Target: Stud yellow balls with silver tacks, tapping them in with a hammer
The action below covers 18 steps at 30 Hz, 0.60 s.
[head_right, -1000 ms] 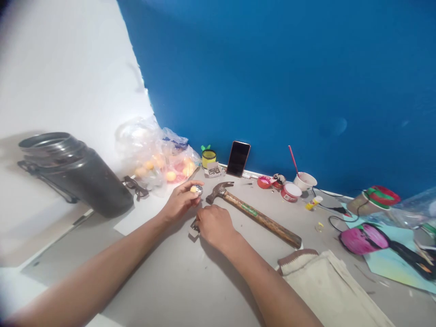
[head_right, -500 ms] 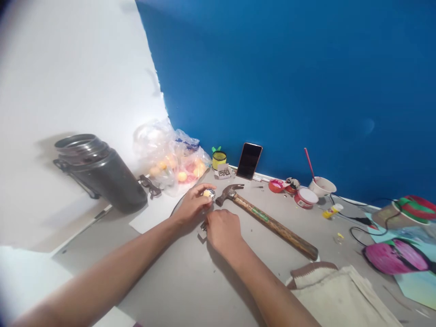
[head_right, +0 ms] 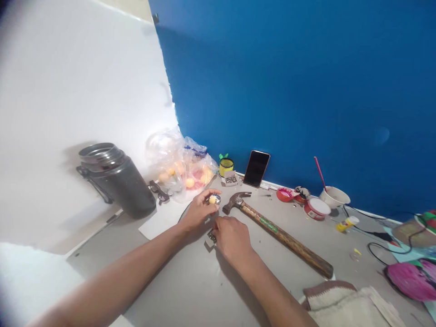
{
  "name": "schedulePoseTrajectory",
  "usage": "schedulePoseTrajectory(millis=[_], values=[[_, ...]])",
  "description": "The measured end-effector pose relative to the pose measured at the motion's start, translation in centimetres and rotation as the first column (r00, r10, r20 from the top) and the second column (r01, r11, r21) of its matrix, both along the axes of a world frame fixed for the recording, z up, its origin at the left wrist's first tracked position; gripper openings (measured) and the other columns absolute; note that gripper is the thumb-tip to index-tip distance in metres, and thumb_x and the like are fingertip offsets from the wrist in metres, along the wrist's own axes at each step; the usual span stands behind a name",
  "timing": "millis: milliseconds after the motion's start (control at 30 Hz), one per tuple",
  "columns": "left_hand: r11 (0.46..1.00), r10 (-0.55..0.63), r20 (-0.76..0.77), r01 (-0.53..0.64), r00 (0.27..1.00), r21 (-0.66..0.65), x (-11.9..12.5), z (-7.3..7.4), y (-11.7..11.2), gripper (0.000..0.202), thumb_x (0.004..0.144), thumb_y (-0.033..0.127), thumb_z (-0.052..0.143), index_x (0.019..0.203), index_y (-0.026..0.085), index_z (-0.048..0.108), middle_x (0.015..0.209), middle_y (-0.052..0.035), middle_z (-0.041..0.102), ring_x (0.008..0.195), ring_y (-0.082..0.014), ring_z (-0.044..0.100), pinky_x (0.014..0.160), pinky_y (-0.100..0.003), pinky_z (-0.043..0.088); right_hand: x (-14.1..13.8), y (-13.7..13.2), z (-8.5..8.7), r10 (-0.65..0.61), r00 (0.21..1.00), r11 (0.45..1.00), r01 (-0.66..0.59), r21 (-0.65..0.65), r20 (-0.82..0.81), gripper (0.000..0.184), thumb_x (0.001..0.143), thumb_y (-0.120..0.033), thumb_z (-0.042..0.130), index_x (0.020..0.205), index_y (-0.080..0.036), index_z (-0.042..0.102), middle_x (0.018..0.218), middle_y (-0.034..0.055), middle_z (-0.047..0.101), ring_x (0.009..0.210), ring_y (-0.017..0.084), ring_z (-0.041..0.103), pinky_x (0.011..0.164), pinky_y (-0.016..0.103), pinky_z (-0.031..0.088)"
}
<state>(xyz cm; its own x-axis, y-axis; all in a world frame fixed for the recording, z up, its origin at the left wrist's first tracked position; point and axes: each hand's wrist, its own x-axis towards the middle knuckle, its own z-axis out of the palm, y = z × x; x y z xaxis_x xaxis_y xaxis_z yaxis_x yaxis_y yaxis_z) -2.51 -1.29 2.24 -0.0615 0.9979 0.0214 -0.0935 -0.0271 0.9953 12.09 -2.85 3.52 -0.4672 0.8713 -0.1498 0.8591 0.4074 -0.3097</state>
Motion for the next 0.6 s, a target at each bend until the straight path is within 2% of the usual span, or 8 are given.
schedulePoseTrajectory(millis=[200, 367, 433, 500, 600], values=[[1.0, -0.013, 0.025, 0.013, 1.0, 0.006, 0.0, 0.0, -0.1, 0.042, 0.063, 0.014, 0.064, 0.105, 0.018, 0.065, 0.072, 0.0048, 0.052, 0.059, -0.0087, 0.043, 0.057, -0.023, 0.034, 0.1, 0.1, 0.0, 0.029, 0.998, 0.997, -0.025, 0.07, -0.048, 0.017, 0.096, -0.017, 0.05, 0.093, -0.019, 0.067, 0.099, 0.0096, 0.072, 0.096, 0.024, 0.064, 0.072, 0.032, 0.032], [1.0, 0.015, 0.039, -0.016, 0.999, 0.013, 0.1, -0.4, 0.0, 0.039, 0.063, 0.013, 0.063, 0.102, 0.019, 0.063, 0.074, 0.0051, 0.052, 0.059, -0.0079, 0.044, 0.056, -0.022, 0.034, 0.6, 0.5, -0.2, 0.071, 0.97, 0.992, -0.044, 0.121, -0.233, 0.014, 0.093, -0.012, 0.051, 0.09, -0.019, 0.063, 0.095, 0.0073, 0.069, 0.087, 0.02, 0.061, 0.075, 0.03, 0.036], [0.999, 0.046, 0.033, -0.046, 0.998, 0.01, 0.2, -0.6, 0.0, 0.037, 0.062, 0.011, 0.061, 0.098, 0.019, 0.061, 0.075, 0.0052, 0.053, 0.058, -0.0075, 0.044, 0.055, -0.022, 0.034, 0.8, 0.7, -0.2, 0.07, 0.936, 0.995, -0.04, 0.093, -0.346, 0.014, 0.091, -0.012, 0.052, 0.087, -0.019, 0.062, 0.09, 0.0055, 0.068, 0.083, 0.019, 0.06, 0.074, 0.03, 0.036], [1.0, 0.022, 0.047, -0.022, 0.999, -0.011, 0.2, -0.8, 0.1, 0.039, 0.061, 0.009, 0.058, 0.099, 0.021, 0.06, 0.073, 0.0058, 0.052, 0.056, -0.0075, 0.044, 0.054, -0.022, 0.034, 1.0, 1.1, -0.4, 0.036, 0.89, 0.999, -0.022, 0.036, -0.455, 0.012, 0.089, -0.013, 0.053, 0.083, -0.019, 0.062, 0.082, 0.0032, 0.067, 0.077, 0.018, 0.058, 0.072, 0.03, 0.037], [0.999, -0.033, 0.055, 0.033, 0.998, 0.009, 0.1, -0.9, 0.3, 0.038, 0.06, 0.009, 0.058, 0.096, 0.02, 0.058, 0.08, 0.0042, 0.057, 0.055, -0.0065, 0.046, 0.052, -0.022, 0.034, 1.3, 1.8, -0.6, -0.096, 0.788, 0.992, 0.027, -0.122, -0.608, 0.012, 0.086, -0.017, 0.053, 0.079, -0.02, 0.062, 0.066, -0.001, 0.062, 0.065, 0.016, 0.055, 0.066, 0.029, 0.037]])
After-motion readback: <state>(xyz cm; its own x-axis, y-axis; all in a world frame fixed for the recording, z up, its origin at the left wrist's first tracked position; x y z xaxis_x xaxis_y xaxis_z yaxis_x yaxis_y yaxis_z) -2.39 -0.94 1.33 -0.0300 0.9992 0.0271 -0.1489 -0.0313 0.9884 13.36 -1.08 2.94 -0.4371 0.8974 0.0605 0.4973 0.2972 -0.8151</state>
